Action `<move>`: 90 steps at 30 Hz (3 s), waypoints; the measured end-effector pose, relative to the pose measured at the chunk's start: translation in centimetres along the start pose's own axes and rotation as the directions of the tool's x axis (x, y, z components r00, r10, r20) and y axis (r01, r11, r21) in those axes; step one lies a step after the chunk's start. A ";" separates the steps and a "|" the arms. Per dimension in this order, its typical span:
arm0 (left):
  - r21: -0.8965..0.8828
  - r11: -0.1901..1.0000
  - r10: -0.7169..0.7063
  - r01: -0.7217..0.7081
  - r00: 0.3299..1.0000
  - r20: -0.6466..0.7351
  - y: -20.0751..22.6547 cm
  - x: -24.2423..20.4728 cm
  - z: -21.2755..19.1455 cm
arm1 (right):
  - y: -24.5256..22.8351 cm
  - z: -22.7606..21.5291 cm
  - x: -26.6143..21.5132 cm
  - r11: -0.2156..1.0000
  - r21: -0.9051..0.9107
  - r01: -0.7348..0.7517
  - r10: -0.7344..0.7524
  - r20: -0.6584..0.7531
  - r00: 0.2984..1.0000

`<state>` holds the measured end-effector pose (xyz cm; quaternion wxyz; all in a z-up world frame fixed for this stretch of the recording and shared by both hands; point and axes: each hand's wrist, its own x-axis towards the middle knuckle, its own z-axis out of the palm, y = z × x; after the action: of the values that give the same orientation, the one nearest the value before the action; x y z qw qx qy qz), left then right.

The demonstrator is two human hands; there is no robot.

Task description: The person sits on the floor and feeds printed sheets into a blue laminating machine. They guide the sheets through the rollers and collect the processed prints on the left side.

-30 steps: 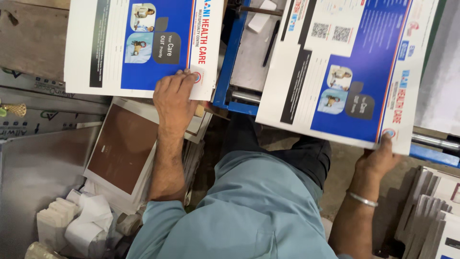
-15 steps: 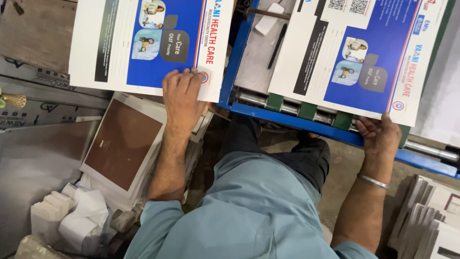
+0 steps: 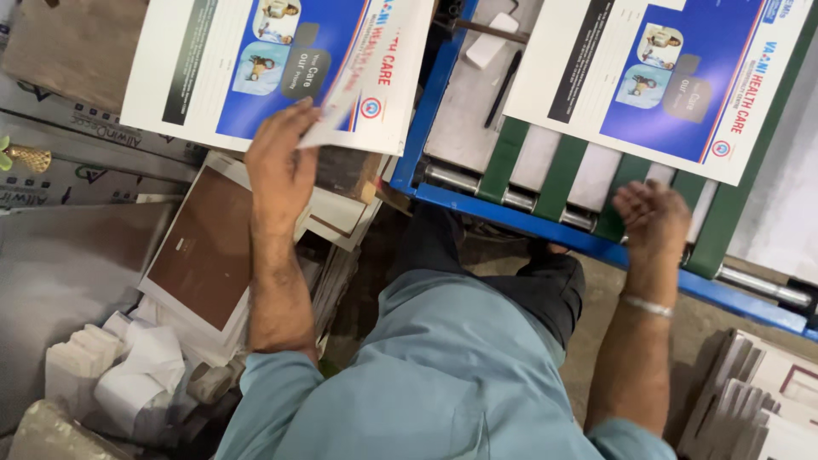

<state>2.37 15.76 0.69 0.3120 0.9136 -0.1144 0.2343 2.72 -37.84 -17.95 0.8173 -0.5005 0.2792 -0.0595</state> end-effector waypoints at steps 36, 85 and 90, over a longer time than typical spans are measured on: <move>0.328 0.910 0.237 -0.255 0.967 0.095 2.0 -1.0 4.2 | 2.3 -8.2 -10.5 0.909 0.066 0.412 -0.381 -0.272 0.883; 0.152 0.859 0.407 -0.490 0.831 0.379 14.3 -5.5 11.1 | 2.9 12.0 -16.4 0.975 0.143 -0.172 0.034 0.666 0.745; -0.001 0.910 0.369 -0.414 0.811 0.454 13.3 -5.1 9.7 | 1.5 9.4 -13.8 0.963 0.270 0.001 -0.087 0.308 0.947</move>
<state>-3.27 -0.37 -1.69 0.1776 0.9133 -0.3567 0.0841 -4.22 -24.52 -10.57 0.9097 -0.3955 0.1223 -0.0336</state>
